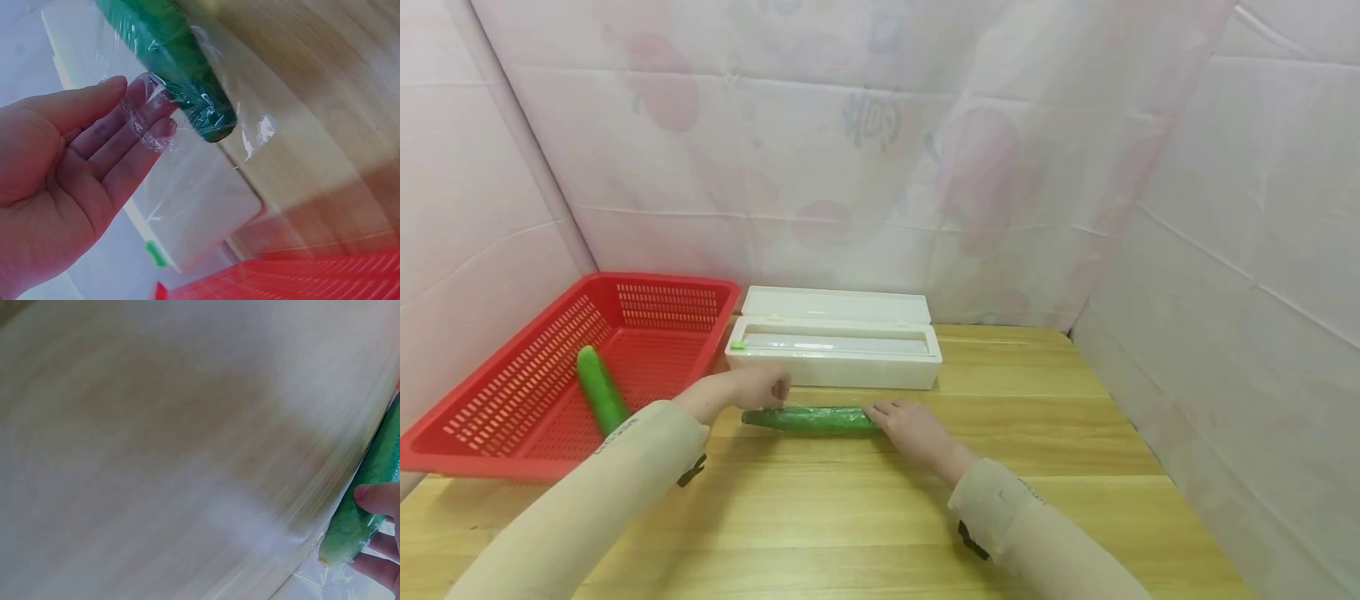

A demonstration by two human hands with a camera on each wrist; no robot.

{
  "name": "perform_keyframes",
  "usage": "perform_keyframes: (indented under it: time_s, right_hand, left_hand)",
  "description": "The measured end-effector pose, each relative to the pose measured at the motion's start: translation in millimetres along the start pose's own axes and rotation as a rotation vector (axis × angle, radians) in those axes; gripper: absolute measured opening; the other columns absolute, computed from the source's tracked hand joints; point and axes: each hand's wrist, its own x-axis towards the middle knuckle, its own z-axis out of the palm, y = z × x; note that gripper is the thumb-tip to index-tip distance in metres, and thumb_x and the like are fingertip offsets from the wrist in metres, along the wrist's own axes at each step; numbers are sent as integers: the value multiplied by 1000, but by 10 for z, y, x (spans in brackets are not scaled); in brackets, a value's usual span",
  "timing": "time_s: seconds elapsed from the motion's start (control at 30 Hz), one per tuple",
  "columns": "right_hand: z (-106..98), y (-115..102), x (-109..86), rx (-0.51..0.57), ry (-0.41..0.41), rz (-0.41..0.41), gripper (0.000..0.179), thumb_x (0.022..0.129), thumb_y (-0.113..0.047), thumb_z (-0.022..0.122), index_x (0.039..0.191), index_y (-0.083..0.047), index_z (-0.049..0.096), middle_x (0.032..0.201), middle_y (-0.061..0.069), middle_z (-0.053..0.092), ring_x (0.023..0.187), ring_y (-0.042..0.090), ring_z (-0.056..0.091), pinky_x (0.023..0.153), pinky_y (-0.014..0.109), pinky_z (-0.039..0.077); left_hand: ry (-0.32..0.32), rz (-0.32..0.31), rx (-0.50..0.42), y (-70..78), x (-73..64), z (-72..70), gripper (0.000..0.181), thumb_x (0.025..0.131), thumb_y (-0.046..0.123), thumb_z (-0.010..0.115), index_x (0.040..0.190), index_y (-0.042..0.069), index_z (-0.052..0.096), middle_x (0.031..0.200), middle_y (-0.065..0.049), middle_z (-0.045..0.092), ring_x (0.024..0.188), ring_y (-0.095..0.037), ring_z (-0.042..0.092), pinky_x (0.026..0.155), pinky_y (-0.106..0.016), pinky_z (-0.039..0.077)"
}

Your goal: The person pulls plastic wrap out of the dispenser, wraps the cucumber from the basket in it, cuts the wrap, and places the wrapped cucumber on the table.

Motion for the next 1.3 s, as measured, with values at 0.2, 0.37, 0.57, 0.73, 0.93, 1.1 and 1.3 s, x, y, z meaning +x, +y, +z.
perform_keyframes:
  time_s: [0.2,0.37,0.57,0.73,0.93,1.1,1.3]
  right_hand:
    - [12,2,14,-9,-21,-1,42,82,6,61,122,-5,61,113,11,67,95,24,67,75,32,56]
    - [-2,8,16,27,-44,19,44,81,8,60,123,-3,60,113,13,67,95,26,67,76,34,56]
    - [-15,23,16,25,-46,36,42,82,8,61,122,-5,61,113,12,67,94,25,67,74,34,56]
    - [8,22,26,-5,-57,22,43,82,7,61,123,-7,61,114,11,67,95,24,68,73,33,57]
    - [12,17,30,-4,-53,20,43,81,7,62,122,-6,61,113,10,68,94,24,68,72,32,57]
    - [-5,8,22,48,-47,44,45,79,5,65,123,-4,60,113,12,67,95,26,67,75,34,56]
    - [4,4,8,178,-16,137,51,72,2,75,121,-5,60,112,15,62,93,27,63,69,35,56]
  left_hand:
    - [92,-88,-24,-42,-19,-60,22,86,-6,52,105,-1,63,100,-12,66,93,-22,61,77,-33,52]
    - [188,-114,147,137,-95,-65,17,86,1,53,96,7,66,97,-6,68,89,-21,62,85,-48,49]
    - [64,-41,207,357,-117,202,15,82,1,57,69,8,56,67,-1,51,64,-15,46,62,-33,45]
    - [166,-43,280,293,-59,466,8,82,3,59,76,8,58,77,-4,54,72,-16,51,66,-34,50]
    - [282,22,212,159,-11,587,13,79,0,61,90,4,56,92,-10,52,87,-22,51,78,-40,49]
    - [313,29,167,102,14,622,28,76,0,65,100,0,50,103,-15,53,97,-27,52,88,-42,47]
    - [307,-10,178,120,30,638,37,78,-1,63,112,-3,48,113,-18,54,107,-31,53,95,-44,46]
